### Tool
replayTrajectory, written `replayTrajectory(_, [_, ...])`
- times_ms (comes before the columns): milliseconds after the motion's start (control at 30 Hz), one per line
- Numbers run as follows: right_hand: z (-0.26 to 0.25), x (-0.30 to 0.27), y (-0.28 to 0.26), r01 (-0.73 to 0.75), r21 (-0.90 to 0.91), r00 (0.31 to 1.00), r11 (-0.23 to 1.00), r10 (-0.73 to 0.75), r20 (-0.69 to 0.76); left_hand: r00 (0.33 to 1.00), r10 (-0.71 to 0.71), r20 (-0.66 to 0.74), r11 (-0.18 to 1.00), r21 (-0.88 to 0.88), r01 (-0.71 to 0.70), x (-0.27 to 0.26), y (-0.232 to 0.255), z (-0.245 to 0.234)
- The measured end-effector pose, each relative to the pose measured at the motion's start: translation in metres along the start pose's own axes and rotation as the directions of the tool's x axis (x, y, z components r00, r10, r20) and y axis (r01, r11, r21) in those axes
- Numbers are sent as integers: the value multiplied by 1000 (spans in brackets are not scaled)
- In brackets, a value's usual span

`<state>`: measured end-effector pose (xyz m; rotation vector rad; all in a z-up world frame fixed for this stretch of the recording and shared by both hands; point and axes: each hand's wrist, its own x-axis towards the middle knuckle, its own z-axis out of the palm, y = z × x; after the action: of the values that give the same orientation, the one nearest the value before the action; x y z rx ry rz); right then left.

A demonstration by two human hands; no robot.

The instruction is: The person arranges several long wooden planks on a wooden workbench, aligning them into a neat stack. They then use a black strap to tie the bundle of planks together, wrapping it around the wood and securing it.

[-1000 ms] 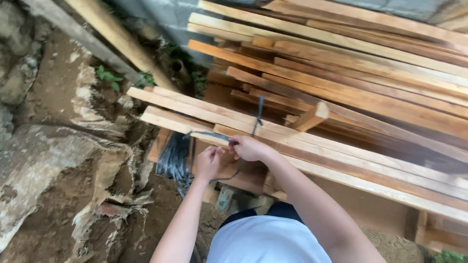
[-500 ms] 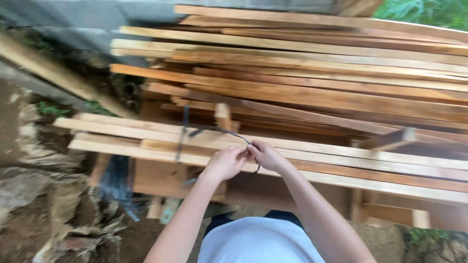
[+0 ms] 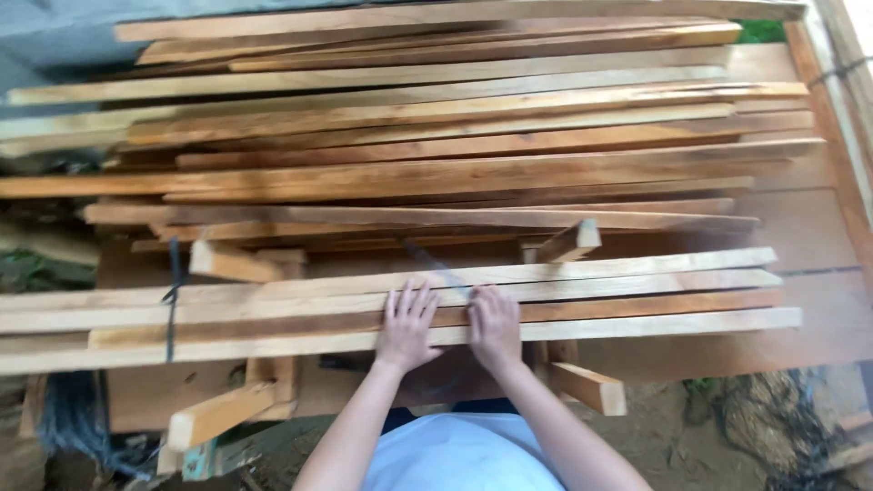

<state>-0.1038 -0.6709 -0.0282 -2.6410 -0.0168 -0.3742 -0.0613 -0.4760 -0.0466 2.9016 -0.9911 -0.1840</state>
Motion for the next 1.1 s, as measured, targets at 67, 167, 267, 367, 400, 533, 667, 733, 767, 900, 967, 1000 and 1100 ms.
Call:
replayTrajectory(67, [10,-1,6,14,-77,1000,997,-16,-24,998,21,-57,1000,11,-21,5,-1,12])
replayTrajectory(167, [17,-3,1,-5,-147,999,989,-1,-44,993,22,-114,1000,20,-20,-1,-1,24])
replayTrajectory(267, [21,5,1,-38,-161,997,986,26,-72,989,28,-145,999,21,-26,3,-5,27])
replayTrajectory(367, [21,5,0,-35,-177,997,984,22,-78,986,36,-163,999,21,-33,2,-5,33])
replayTrajectory(400, [20,5,-2,-36,-182,997,983,23,-73,986,30,-163,999,21,-26,1,-6,35])
replayTrajectory(533, [24,-2,-1,-33,-201,999,979,24,-45,984,53,-171,998,26,-50,-5,-5,36])
replayTrajectory(667, [22,3,-1,-48,-214,997,976,34,-65,985,59,-160,998,17,-57,2,-5,38])
replayTrajectory(733, [23,2,-2,-60,-224,996,973,44,-77,983,70,-167,998,12,-69,1,-7,38])
replayTrajectory(767, [22,1,-1,-105,-143,993,984,97,-66,991,56,-125,998,6,-55,2,-6,38])
replayTrajectory(900, [22,-11,8,-459,680,761,572,648,-32,999,10,-45,1000,4,-10,5,-1,26])
replayTrajectory(967, [-4,-19,-11,-507,817,618,275,776,123,1000,-1,-13,998,-55,1,5,-1,9])
replayTrajectory(1000, [-17,-24,-19,-494,868,466,-53,827,316,1000,-12,27,993,-117,15,4,1,1])
replayTrajectory(1100, [1,-79,-15,-613,755,250,-233,849,465,992,-28,123,980,-190,52,7,-1,-8])
